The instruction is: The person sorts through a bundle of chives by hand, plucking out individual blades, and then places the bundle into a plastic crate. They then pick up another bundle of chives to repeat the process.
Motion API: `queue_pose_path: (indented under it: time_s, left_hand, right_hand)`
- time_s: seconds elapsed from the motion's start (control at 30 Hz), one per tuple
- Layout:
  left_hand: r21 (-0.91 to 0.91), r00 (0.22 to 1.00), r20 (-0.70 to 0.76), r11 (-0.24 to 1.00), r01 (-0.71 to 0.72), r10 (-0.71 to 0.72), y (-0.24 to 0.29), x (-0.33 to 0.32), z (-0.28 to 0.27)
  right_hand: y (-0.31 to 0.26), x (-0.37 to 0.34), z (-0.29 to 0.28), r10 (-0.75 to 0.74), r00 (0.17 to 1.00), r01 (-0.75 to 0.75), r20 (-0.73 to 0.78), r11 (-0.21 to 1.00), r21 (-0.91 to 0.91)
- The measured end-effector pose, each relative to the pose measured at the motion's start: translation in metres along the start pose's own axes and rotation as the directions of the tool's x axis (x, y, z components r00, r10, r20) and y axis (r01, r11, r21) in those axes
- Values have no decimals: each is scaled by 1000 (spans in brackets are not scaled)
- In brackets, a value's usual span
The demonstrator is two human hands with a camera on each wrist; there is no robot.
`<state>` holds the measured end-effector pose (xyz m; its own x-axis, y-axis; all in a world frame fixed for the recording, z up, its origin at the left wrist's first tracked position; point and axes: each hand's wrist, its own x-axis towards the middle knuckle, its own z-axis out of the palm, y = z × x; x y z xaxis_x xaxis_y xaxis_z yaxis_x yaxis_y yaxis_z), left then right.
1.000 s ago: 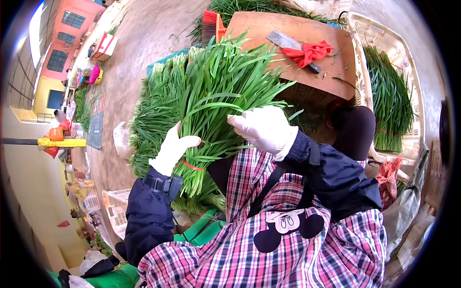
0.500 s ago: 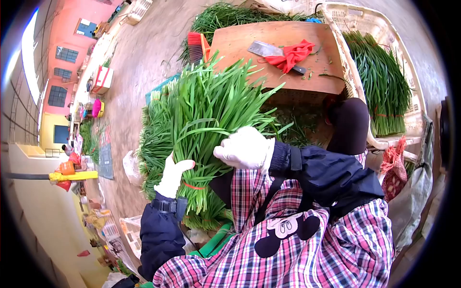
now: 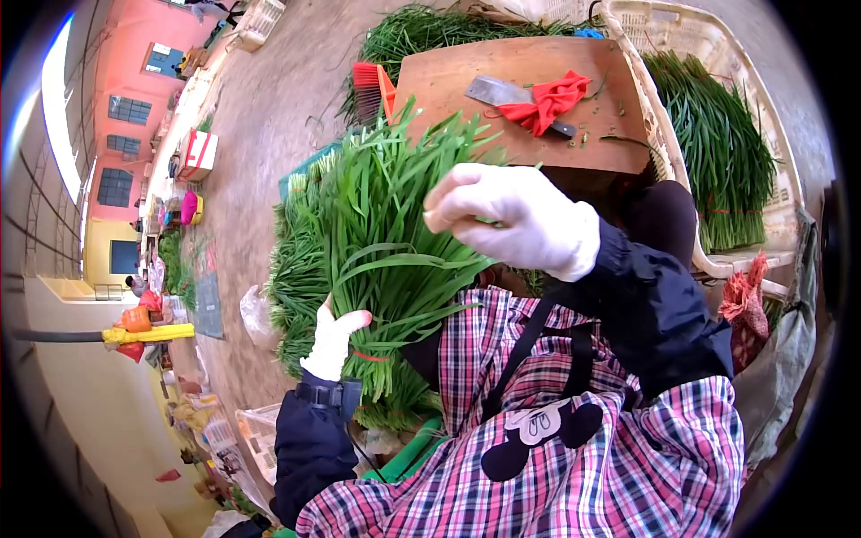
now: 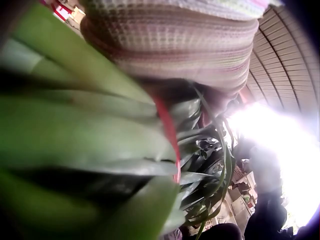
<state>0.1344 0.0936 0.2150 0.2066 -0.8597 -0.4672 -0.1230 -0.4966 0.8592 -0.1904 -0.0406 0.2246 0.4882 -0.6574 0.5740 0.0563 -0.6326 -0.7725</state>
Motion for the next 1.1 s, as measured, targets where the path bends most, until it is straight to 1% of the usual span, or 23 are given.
queue_pose_path:
  time_s: [0.03,0.07,0.13,0.2,0.23,0.33,0.4,0.43,0.53,0.63,0.73,0.8,0.83,0.93,1.03,1.1]
  left_hand:
    - [68,996,-92,998,-5,11,-16,3,-9]
    - [79,996,-90,997,1,6,-19,5,-12]
    - [99,996,-86,995,16,-7,-21,5,-14]
    - [82,996,-93,997,7,0,-22,5,-13]
    - [73,995,-98,997,4,4,-23,5,-13]
    - [42,999,-44,999,-27,28,-20,7,-13]
    - [42,998,-60,999,-10,13,-20,6,-12]
    - [41,998,-69,999,-3,6,-20,6,-12]
    - [62,994,-104,998,-7,14,-24,7,-14]
    - [25,996,-84,1000,-14,16,-18,4,-8]
    - [-7,1000,13,1000,-3,3,-11,5,-6]
    - [12,1000,-18,1000,3,-3,-15,6,-9]
    - [20,999,-34,1000,5,-5,-17,6,-10]
    - [-15,999,-30,1000,-24,24,-17,7,-9]
    - [0,995,-77,998,-58,58,-21,6,-9]
    - [-20,998,-46,998,-53,53,-16,6,-5]
  right_hand:
    - [4,4,7,15,1000,-14,6,996,-91]
    - [9,6,12,32,999,-29,12,983,-181]
    - [23,5,23,4,1000,-2,5,948,-317]
    - [30,1,26,70,996,-46,48,922,-385]
    - [33,-1,28,85,995,-55,56,910,-411]
    - [35,-6,31,126,989,-74,78,876,-477]
    - [37,-8,33,143,985,-74,100,861,-503]
    - [38,-8,35,105,991,-49,82,858,-511]
    - [38,-6,38,141,980,-49,143,858,-512]
    - [43,-5,48,126,977,-16,173,849,-529]
    - [40,-2,51,137,964,1,226,854,-520]
    - [34,2,50,163,951,0,262,849,-529]
    - [33,4,49,163,940,22,299,846,-533]
    - [36,4,53,145,940,51,310,836,-546]
    - [33,3,53,166,937,17,307,857,-514]
    - [29,-7,57,81,993,-52,86,954,-294]
